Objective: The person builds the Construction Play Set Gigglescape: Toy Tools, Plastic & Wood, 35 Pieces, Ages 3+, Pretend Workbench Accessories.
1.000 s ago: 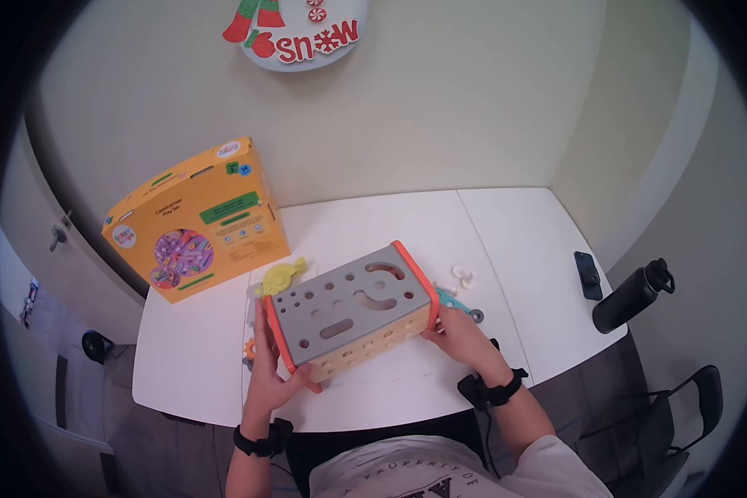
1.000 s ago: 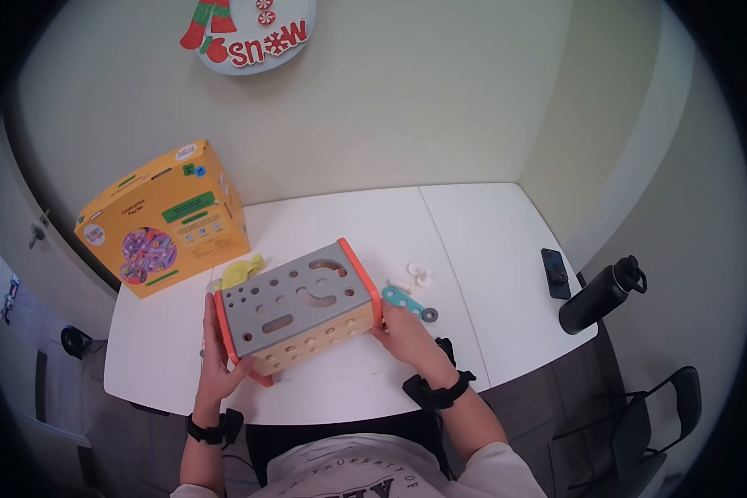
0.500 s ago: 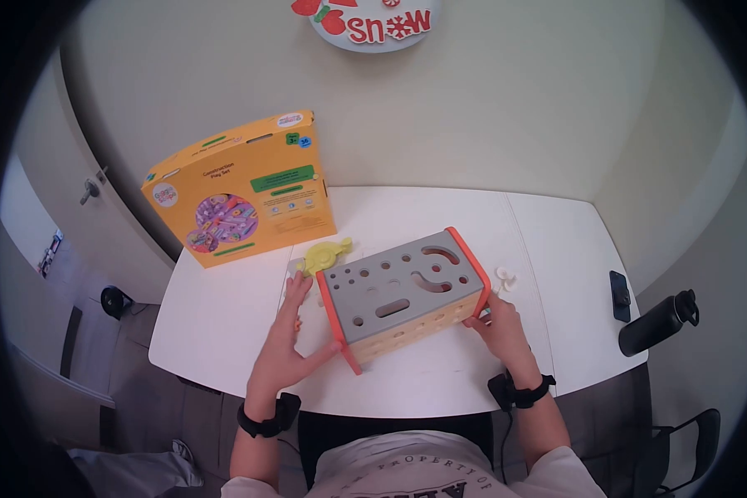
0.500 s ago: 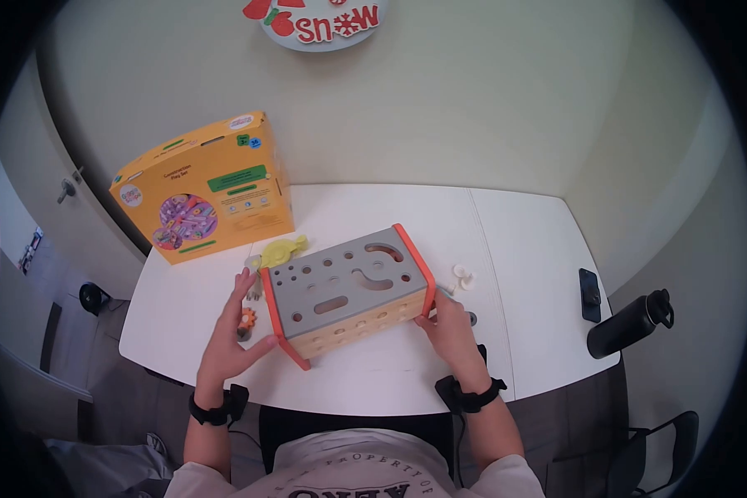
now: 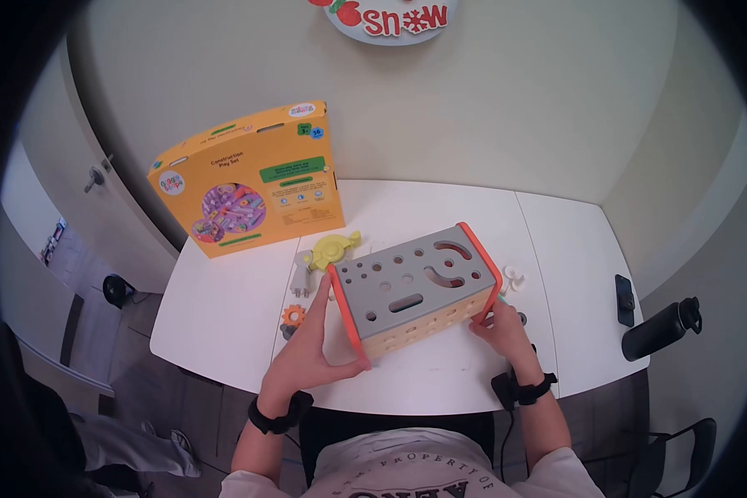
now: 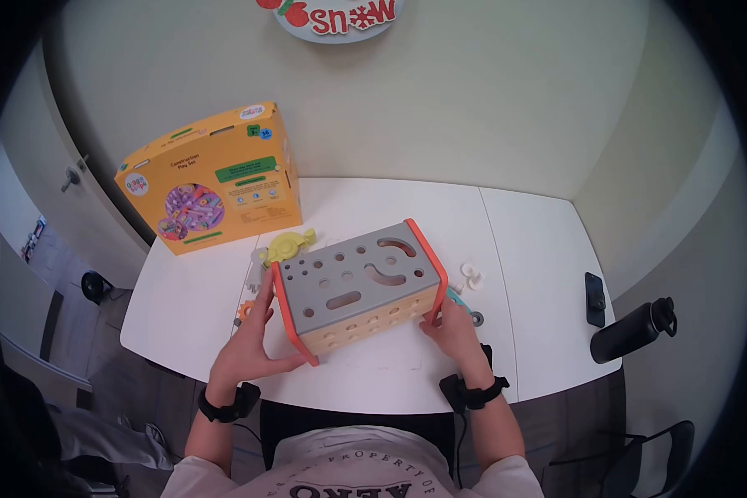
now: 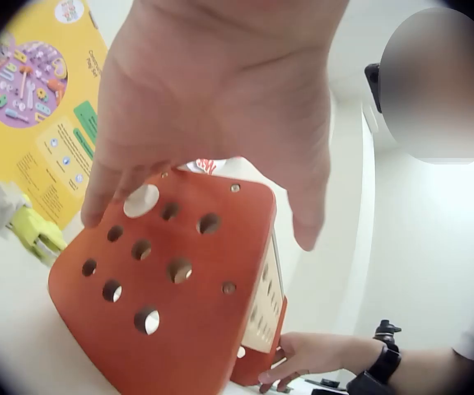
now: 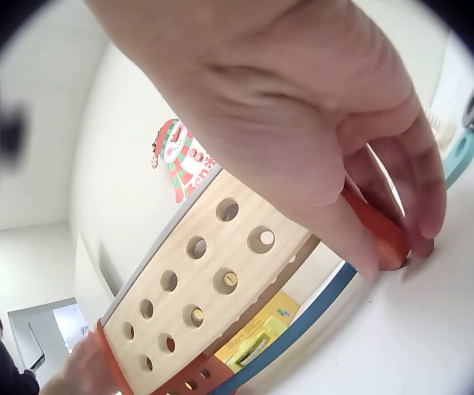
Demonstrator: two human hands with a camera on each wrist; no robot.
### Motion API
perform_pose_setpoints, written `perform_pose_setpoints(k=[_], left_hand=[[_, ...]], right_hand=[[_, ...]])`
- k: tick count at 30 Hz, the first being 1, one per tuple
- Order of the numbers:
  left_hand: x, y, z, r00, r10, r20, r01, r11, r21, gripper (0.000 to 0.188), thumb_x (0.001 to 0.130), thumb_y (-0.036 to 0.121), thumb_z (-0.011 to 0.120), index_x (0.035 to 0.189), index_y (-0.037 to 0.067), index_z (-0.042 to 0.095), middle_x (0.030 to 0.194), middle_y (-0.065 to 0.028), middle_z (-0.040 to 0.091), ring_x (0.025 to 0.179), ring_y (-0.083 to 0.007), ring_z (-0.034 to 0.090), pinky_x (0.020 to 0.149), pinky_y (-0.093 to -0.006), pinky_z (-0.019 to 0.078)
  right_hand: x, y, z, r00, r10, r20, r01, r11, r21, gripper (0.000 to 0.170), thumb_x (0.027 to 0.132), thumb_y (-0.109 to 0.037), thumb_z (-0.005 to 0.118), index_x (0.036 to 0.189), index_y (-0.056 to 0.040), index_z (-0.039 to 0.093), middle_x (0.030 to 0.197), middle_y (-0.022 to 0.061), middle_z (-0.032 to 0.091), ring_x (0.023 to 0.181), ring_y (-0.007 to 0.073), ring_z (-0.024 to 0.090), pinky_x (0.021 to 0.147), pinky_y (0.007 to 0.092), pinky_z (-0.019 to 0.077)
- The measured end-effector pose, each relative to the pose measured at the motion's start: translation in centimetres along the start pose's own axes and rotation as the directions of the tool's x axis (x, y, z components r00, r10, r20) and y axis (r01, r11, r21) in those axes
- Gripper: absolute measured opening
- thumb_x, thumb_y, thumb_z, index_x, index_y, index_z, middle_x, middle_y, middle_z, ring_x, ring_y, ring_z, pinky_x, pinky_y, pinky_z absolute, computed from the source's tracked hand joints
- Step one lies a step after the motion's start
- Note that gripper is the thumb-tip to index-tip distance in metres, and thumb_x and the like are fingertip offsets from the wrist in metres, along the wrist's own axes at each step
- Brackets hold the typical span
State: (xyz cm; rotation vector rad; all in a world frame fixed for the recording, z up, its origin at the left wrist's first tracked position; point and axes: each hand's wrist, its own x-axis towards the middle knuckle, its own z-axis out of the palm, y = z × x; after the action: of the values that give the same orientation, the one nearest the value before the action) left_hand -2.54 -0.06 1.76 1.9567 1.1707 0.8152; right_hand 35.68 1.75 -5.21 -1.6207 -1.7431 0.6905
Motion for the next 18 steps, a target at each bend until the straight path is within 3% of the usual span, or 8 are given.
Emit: perform_pose_setpoints(k=[5, 11, 14, 18], left_hand=[[1.0, -1.8, 3.3, 0.989, -0.022, -0.145, 0.006, 0.994, -0.111, 0.141, 0.071, 0.024, 0.096, 0.17, 0.009, -0.003, 0.177, -0.0177, 0.008, 0.162, -0.0338, 0.02, 0.127, -0.0546, 0.0288], [0.8, -1.6, 2.4, 0.993, 0.024, -0.114, -0.033, 0.997, -0.077, 0.142, 0.073, 0.03, 0.097, 0.17, 0.009, -0.005, 0.178, -0.0173, 0.006, 0.162, -0.0339, 0.018, 0.127, -0.0551, 0.0281], [-0.5, -0.8, 0.1, 0.989, 0.021, -0.144, -0.006, 0.995, 0.101, 0.135, 0.075, 0.031, 0.096, 0.171, 0.01, 0.003, 0.175, -0.0212, 0.019, 0.161, -0.0356, 0.025, 0.125, -0.0497, 0.0313], [-1.7, -1.0, -4.6, 0.983, -0.157, -0.097, 0.175, 0.961, 0.216, 0.102, 0.079, 0.026, 0.093, 0.161, 0.006, 0.036, 0.157, -0.024, 0.049, 0.146, -0.0385, 0.048, 0.118, -0.0426, 0.0424]], right_hand=[[0.3, 0.9, 0.8, 0.997, 0.045, -0.057, -0.05, 0.994, -0.099, 0.022, 0.085, -0.005, 0.078, 0.103, 0.0023, 0.068, 0.092, 0.0182, 0.077, 0.085, 0.0349, 0.077, 0.079, 0.0421, 0.0619], [0.0, 0.5, 0.6, 0.995, 0.062, -0.082, -0.073, 0.989, -0.129, 0.018, 0.087, -0.008, 0.076, 0.1, 0.0022, 0.07, 0.09, 0.0194, 0.077, 0.082, 0.0342, 0.077, 0.077, 0.0435, 0.061], [0.1, 0.9, 0.8, 0.996, 0.055, -0.074, -0.064, 0.99, -0.123, 0.019, 0.088, -0.008, 0.077, 0.102, 0.0019, 0.07, 0.091, 0.0194, 0.077, 0.08, 0.0335, 0.078, 0.075, 0.043, 0.0616], [0.2, 1.2, 0.8, 0.997, 0.041, -0.066, -0.049, 0.991, -0.128, 0.02, 0.088, -0.009, 0.078, 0.103, 0.0022, 0.069, 0.091, 0.0194, 0.077, 0.078, 0.0334, 0.078, 0.072, 0.0425, 0.0623]])
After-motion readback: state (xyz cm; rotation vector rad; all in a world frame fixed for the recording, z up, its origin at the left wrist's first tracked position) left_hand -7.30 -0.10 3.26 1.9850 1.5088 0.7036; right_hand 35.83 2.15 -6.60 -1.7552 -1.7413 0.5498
